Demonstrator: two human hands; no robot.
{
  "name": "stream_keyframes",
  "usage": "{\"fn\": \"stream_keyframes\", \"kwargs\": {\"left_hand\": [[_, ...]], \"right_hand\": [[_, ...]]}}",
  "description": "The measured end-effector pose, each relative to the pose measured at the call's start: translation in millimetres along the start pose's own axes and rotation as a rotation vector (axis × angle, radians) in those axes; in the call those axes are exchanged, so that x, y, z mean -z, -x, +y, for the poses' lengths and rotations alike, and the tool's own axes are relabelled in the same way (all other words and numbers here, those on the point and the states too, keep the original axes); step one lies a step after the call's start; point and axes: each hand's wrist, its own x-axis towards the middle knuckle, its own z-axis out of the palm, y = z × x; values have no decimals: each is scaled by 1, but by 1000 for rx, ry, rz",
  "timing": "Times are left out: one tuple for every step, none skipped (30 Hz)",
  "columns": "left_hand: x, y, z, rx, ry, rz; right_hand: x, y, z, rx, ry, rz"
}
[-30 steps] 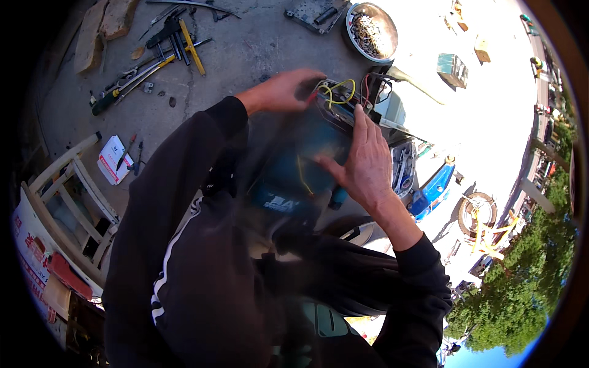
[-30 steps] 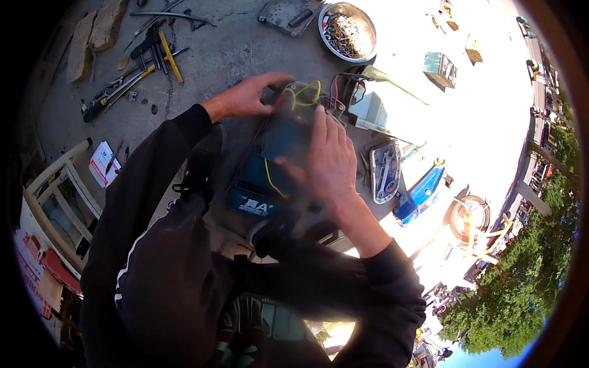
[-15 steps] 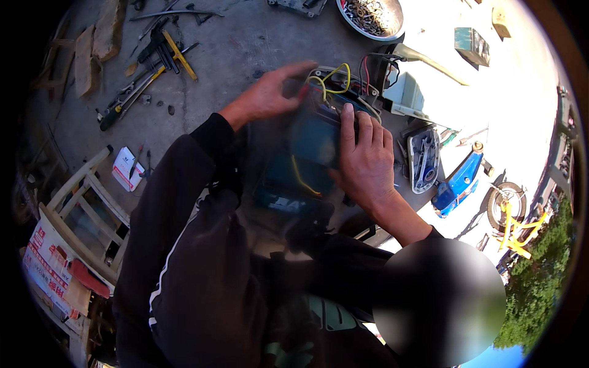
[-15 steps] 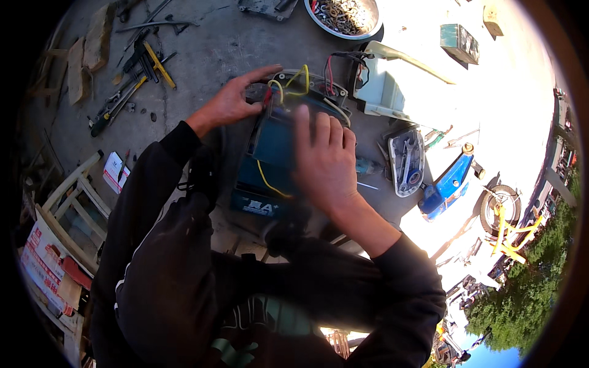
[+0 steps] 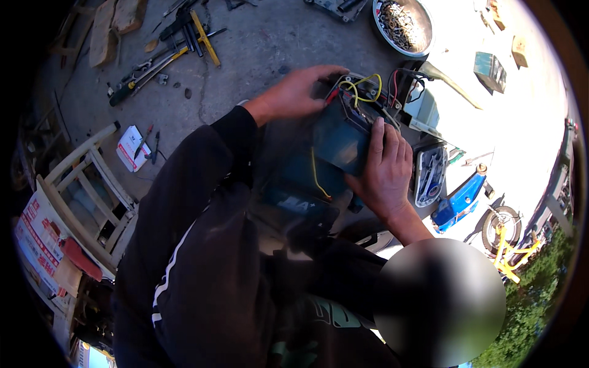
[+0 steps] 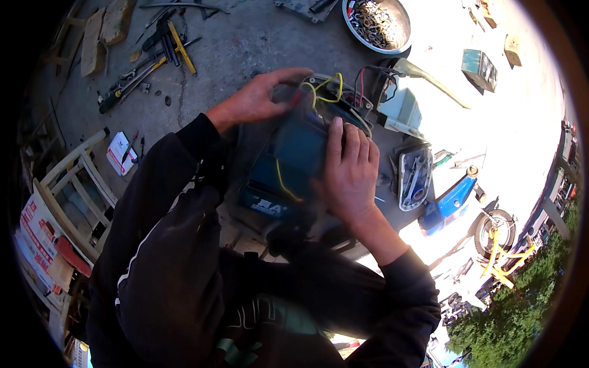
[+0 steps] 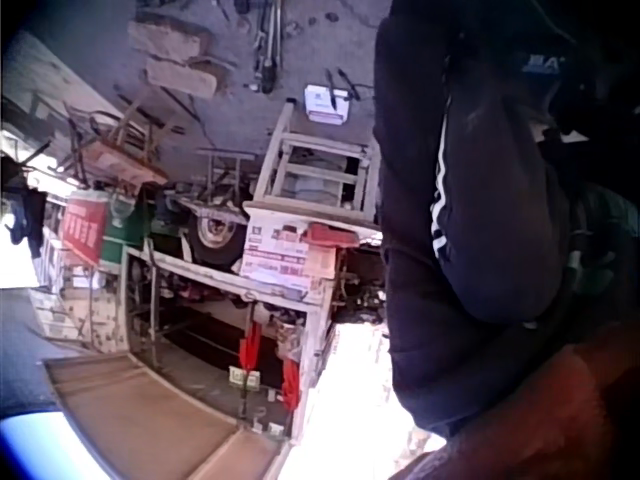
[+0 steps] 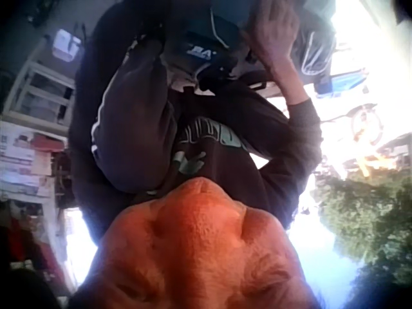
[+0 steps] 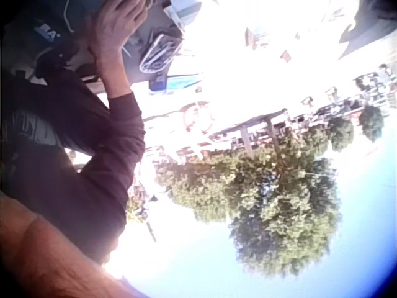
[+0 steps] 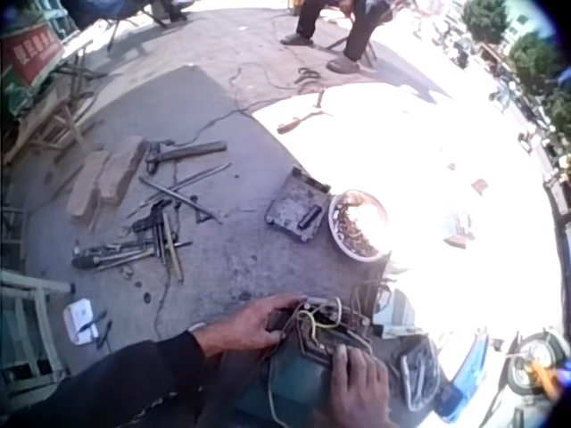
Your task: The person assembles a battery pack by securing blue battery modules together using a power drill and screws. They connect yellow wires between the modules and place the assembled unit into a black plastic casing.
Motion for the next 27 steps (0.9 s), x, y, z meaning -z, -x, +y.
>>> {"fn": "stream_keyframes", "kwargs": {"left_hand": [[0, 0, 2, 24, 33, 1], [0, 0, 4, 47, 67, 2], [1, 0, 6, 70, 100, 1], [0, 0, 2, 54, 90, 3], [-1, 1, -3, 39, 80, 4], [0, 1, -7, 24, 70, 6], [4, 0, -10, -20, 13, -27], [9, -1, -12, -64, -43, -59], [12, -2, -14, -108, -100, -91], [12, -4, -14, -82, -85, -98], [12, -5, -14, -55, -70, -104], [12, -6, -14, -29, -55, -110], [12, -5, -17, -22, -46, -92], [12, -3, -19, -15, -37, -74], [12, -1, -21, -7, -27, -55], [13, 1, -18, 40, 25, -49], [12, 5, -14, 87, 78, -42], [12, 8, -10, 135, 131, -35], [11, 15, -11, 180, 155, -41], [11, 22, -13, 225, 180, -47], [10, 29, -15, 270, 205, -54], [6, 37, -15, 299, 264, -16], [2, 44, -15, 327, 323, 22], [-2, 49, -15, 354, 383, 60], [-5, 52, -15, 363, 400, 74], [-8, 53, -15, 371, 417, 88], [-10, 54, -15, 379, 434, 101]], "right_hand": [[0, -1, 0, 5, 3, 1], [-1, -1, 0, 10, 6, 2], [-2, -1, 0, 14, 9, 3], [-3, -2, 0, 20, 5, 12], [-4, -2, 0, 26, 0, 21], [-4, -2, 0, 32, -5, 30], [-4, -2, 0, 27, -14, 25], [-3, -1, 0, 21, -24, 19], [-2, -1, 0, 17, -33, 14], [-3, -1, 0, 17, -30, 22], [-6, 0, 0, 17, -26, 31], [-7, 0, 0, 19, -23, 39], [-6, 0, -1, 13, -29, 26], [-5, -1, -1, 8, -35, 12], [-4, -1, -1, 4, -41, -1], [-4, 0, -1, -3, -49, 0], [-6, 1, 0, -9, -56, 2], [-6, 2, 1, -14, -64, 3], [-7, 2, 0, -6, -67, 13], [-7, 2, -1, 1, -70, 23], [-7, 2, -1, 8, -72, 32], [-8, 1, -1, 11, -67, 33], [-9, 1, -1, 13, -63, 34], [-9, 1, -2, 14, -58, 35], [-10, 2, -1, 11, -58, 38], [-12, 2, -1, 7, -59, 42], [-12, 3, -1, 3, -60, 46]]}}
